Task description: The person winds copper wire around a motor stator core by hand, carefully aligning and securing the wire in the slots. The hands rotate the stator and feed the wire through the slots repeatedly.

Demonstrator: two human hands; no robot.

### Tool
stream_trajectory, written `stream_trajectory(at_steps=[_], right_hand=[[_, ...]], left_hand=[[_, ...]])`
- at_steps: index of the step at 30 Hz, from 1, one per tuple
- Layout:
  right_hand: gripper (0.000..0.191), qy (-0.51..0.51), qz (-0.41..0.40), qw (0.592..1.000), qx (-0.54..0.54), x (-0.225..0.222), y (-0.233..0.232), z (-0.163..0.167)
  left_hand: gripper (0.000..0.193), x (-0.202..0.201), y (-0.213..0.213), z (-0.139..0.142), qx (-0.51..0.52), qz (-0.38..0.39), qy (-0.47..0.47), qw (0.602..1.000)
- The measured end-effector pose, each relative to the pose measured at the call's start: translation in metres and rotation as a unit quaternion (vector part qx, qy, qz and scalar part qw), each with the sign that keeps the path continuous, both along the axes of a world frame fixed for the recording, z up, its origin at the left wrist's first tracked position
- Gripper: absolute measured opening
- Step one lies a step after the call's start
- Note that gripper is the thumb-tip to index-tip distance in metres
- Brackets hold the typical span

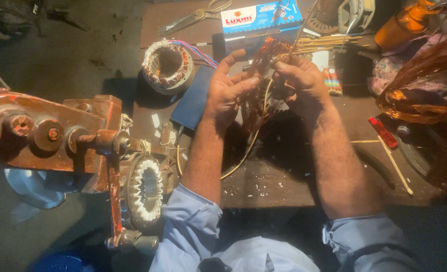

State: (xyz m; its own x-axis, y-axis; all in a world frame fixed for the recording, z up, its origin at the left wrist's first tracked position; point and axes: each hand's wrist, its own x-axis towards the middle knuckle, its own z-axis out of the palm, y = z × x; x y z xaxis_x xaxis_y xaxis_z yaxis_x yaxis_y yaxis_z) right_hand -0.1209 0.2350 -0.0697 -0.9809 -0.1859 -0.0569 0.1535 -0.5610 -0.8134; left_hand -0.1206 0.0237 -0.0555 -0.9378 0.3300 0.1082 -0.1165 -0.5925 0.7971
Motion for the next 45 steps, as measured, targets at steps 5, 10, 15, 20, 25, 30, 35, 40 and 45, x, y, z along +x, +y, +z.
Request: stream_trajectory(at_steps=[5,10,15,20,25,30,35,40,45], right_hand=[[0.022,0.0,0.008,0.999,0.051,0.003,-0.002,0.002],[0.023,0.013,0.028,0.999,0.038,0.004,-0.003,0.002],[0.025,0.008,0.038,0.999,0.026,0.001,-0.002,-0.002],[0.021,0.022,0.042,0.999,0.004,0.001,-0.003,-0.004],[0.018,0.012,0.041,0.999,0.007,0.001,0.0,-0.002],[0.023,0.05,0.053,0.996,0.059,0.002,0.002,-0.002],[0.026,0.053,0.06,0.992,0.102,0.005,0.002,0.003],[0.02,0.075,0.069,0.991,0.09,0.006,0.003,0.006],[0.015,0.074,0.049,0.992,0.089,0.002,0.0,0.002]], left_hand=[[0.078,0.0,0.002,-0.004,-0.014,-0.004,-0.021,1.0],[0.082,-0.002,0.002,-0.004,-0.018,0.006,-0.028,0.999],[0.083,-0.003,0.001,-0.003,-0.022,0.025,-0.029,0.999],[0.084,-0.003,0.001,-0.002,-0.024,0.036,-0.037,0.998],[0.082,-0.004,0.001,-0.002,-0.005,0.048,-0.046,0.998],[0.079,-0.005,0.0,-0.003,0.016,0.045,-0.043,0.998],[0.077,-0.004,-0.002,-0.004,0.03,0.036,-0.053,0.997],[0.076,-0.004,-0.005,-0.004,0.043,0.022,-0.054,0.997],[0.076,-0.002,-0.006,-0.004,0.054,0.02,-0.065,0.996]])
